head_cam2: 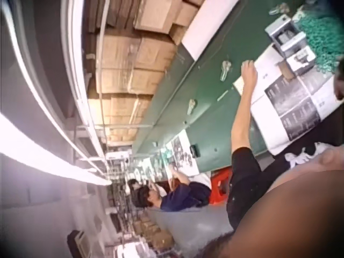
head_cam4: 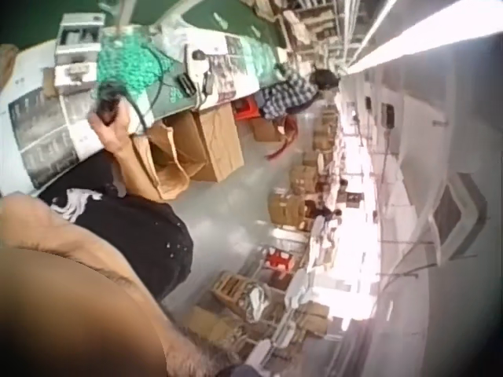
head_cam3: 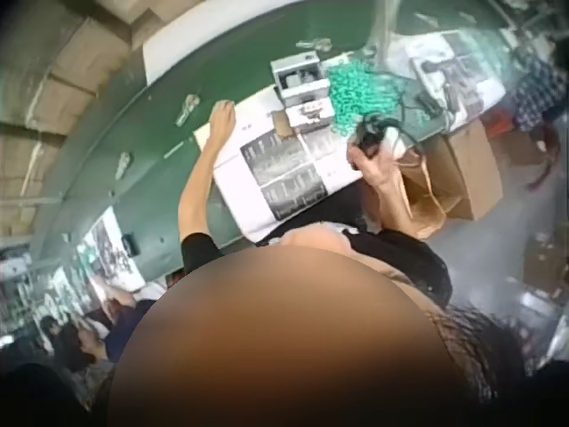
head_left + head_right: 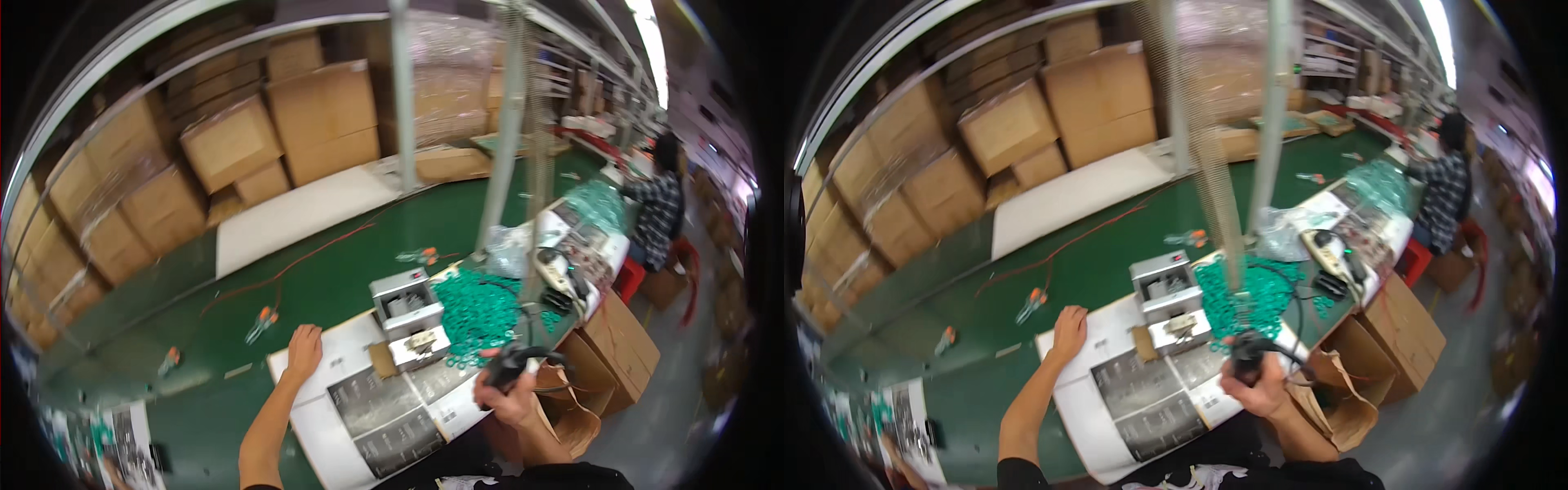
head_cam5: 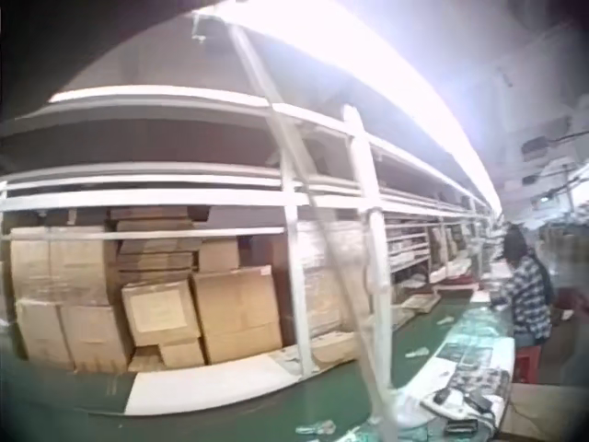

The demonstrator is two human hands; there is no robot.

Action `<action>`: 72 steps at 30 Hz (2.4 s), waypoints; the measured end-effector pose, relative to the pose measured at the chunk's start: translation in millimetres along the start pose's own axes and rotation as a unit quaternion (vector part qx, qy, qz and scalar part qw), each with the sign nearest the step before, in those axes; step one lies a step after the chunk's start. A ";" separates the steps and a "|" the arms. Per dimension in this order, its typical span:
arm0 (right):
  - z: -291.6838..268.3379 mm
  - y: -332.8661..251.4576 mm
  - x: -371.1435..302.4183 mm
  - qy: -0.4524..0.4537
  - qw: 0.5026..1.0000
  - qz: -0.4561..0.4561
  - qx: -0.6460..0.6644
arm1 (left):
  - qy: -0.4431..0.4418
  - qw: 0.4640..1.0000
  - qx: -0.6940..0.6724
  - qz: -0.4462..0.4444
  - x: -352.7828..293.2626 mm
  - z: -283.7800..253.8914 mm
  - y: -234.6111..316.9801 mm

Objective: Assembling electronic components on a circuit board at a production line using a suspended power tool and a jig.

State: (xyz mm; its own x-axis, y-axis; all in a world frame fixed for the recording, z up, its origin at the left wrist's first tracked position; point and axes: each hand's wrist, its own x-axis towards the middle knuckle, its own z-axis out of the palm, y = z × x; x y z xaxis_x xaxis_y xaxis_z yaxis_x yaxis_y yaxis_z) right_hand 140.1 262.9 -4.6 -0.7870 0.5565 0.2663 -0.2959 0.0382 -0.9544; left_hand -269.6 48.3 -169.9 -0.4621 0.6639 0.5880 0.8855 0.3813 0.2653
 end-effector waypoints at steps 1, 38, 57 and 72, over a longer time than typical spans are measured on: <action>-2.3 6.8 2.0 -0.002 1.000 0.009 -0.023 | -0.003 0.999 -0.037 -0.011 16.0 12.1 -1.3; 66.2 12.1 61.1 -0.108 0.981 -0.119 -0.108 | 0.069 0.979 -0.105 -0.159 -210.3 -62.1 166.2; 66.6 14.5 38.2 -0.132 0.988 0.030 -0.080 | -0.030 0.959 -0.207 -0.192 -122.4 -49.4 195.1; 145.1 86.4 51.4 -0.172 0.977 -0.109 0.055 | -0.035 0.957 -0.189 -0.216 -156.0 -68.4 185.9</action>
State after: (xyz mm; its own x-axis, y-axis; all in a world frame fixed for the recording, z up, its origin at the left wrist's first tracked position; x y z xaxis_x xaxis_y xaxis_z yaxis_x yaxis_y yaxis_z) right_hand -4.5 174.4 -53.9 -0.8283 0.2317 0.5101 -0.5192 0.0246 -0.8543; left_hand -29.6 -28.3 -160.0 -0.7795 0.5431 0.3123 0.5594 0.3791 0.7371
